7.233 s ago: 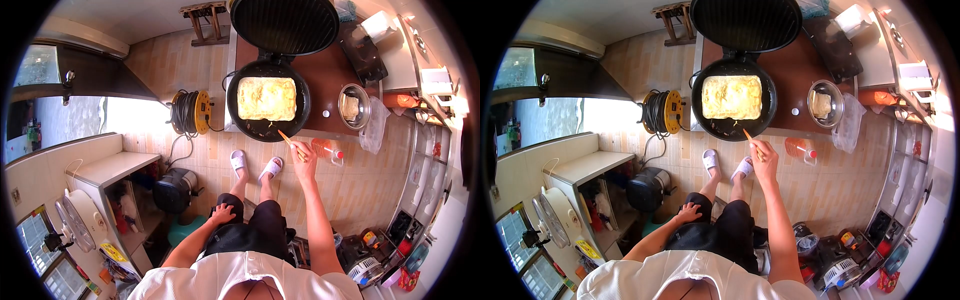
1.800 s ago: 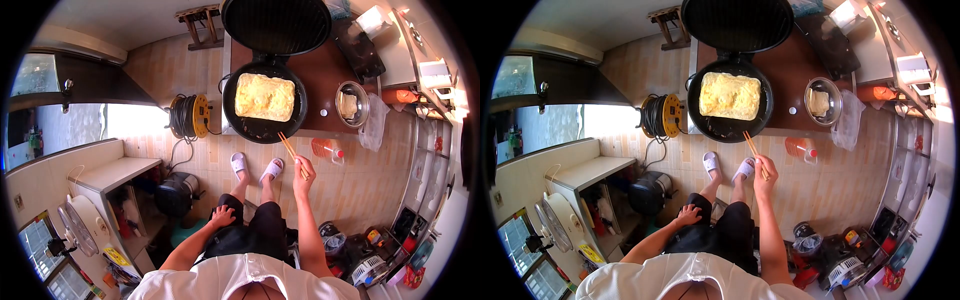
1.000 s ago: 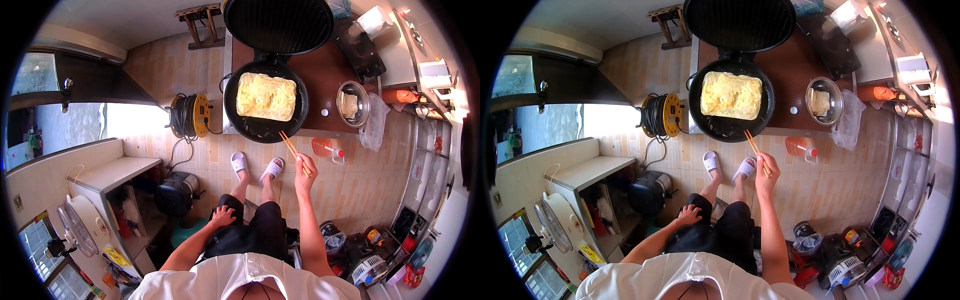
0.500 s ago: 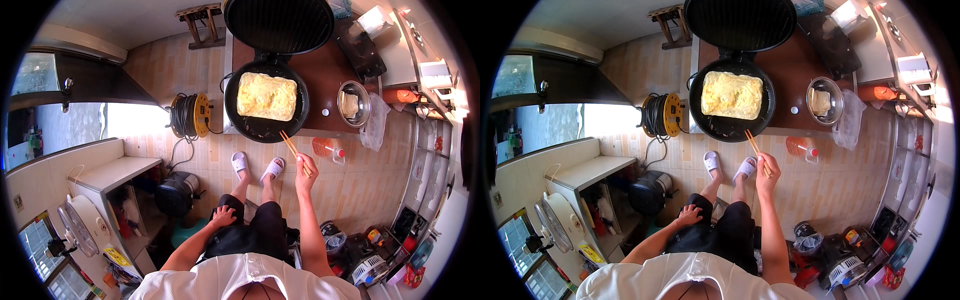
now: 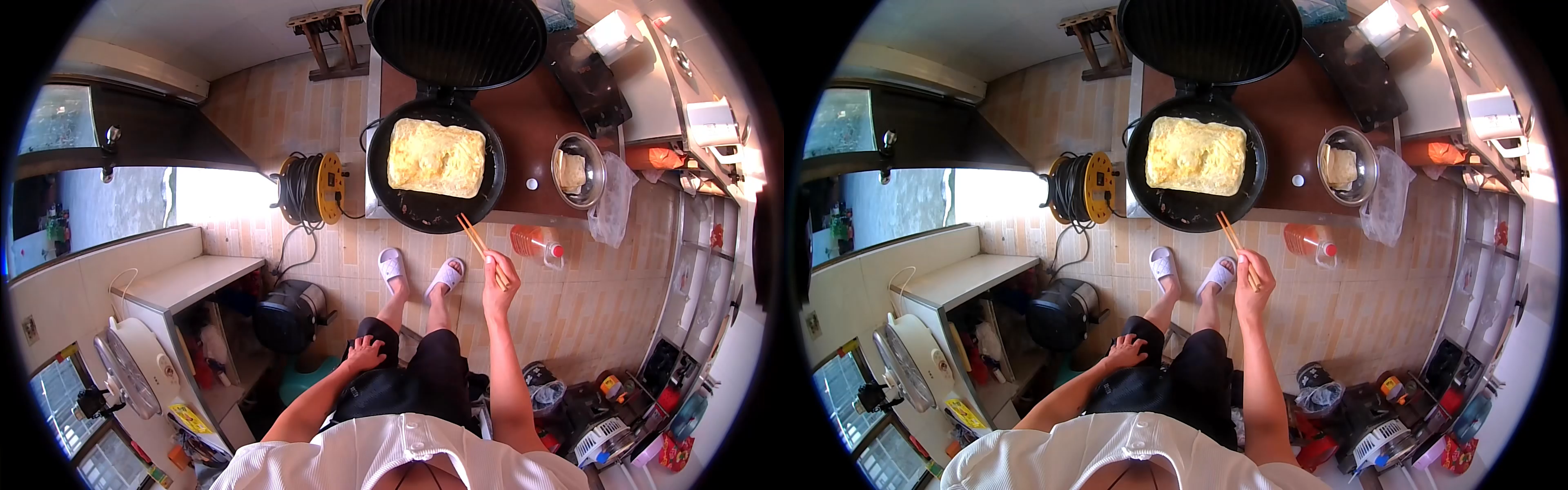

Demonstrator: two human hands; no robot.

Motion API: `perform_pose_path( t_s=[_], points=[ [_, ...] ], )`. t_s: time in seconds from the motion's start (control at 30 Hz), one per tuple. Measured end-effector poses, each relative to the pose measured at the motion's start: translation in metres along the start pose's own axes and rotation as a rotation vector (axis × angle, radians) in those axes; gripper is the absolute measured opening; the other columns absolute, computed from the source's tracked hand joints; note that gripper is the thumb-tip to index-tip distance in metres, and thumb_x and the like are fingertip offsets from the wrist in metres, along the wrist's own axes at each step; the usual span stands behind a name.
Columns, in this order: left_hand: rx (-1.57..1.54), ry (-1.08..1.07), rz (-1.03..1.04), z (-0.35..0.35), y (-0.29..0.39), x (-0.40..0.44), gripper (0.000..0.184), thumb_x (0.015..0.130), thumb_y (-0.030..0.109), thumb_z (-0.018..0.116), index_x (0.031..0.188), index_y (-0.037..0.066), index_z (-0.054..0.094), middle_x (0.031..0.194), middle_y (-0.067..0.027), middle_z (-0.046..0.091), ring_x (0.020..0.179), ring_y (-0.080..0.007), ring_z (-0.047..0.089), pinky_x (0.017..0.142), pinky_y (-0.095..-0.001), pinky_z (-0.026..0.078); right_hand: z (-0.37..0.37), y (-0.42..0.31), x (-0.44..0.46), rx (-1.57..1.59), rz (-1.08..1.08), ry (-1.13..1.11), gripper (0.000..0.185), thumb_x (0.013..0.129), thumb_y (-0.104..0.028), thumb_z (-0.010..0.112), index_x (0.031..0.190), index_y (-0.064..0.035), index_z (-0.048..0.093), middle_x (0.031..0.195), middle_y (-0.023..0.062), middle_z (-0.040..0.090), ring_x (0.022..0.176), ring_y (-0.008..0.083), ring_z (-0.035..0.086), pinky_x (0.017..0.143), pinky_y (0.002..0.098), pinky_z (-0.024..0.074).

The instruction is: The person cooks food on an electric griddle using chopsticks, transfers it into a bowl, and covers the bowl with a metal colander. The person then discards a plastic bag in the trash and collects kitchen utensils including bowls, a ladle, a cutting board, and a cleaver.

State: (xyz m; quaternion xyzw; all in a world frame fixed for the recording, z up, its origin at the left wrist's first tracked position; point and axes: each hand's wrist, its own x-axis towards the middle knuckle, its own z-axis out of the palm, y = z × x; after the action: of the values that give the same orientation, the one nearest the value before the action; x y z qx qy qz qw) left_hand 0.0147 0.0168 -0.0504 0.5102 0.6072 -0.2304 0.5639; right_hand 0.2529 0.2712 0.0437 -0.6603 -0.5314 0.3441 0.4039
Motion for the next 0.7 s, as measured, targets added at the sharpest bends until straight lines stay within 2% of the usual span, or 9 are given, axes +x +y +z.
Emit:
perform_pose_path(
  t_s=[0.7],
  points=[
    [-0.002,0.011,0.001,0.0011,-0.0004,0.0014,0.052,0.077,0.046,0.055,0.123,0.025,0.044,0.131,-0.0148,0.032,0.121,-0.0406,0.029,0.096,-0.0561,0.030,0.0001,0.0020,0.0007,0.022,0.017,-0.007,0.009,0.084,-0.004,0.054,0.088,0.0005,0.061,0.087,0.0103,0.062,0.079,0.0188,0.060,0.070,0.0283,0.0466]
  ],
)
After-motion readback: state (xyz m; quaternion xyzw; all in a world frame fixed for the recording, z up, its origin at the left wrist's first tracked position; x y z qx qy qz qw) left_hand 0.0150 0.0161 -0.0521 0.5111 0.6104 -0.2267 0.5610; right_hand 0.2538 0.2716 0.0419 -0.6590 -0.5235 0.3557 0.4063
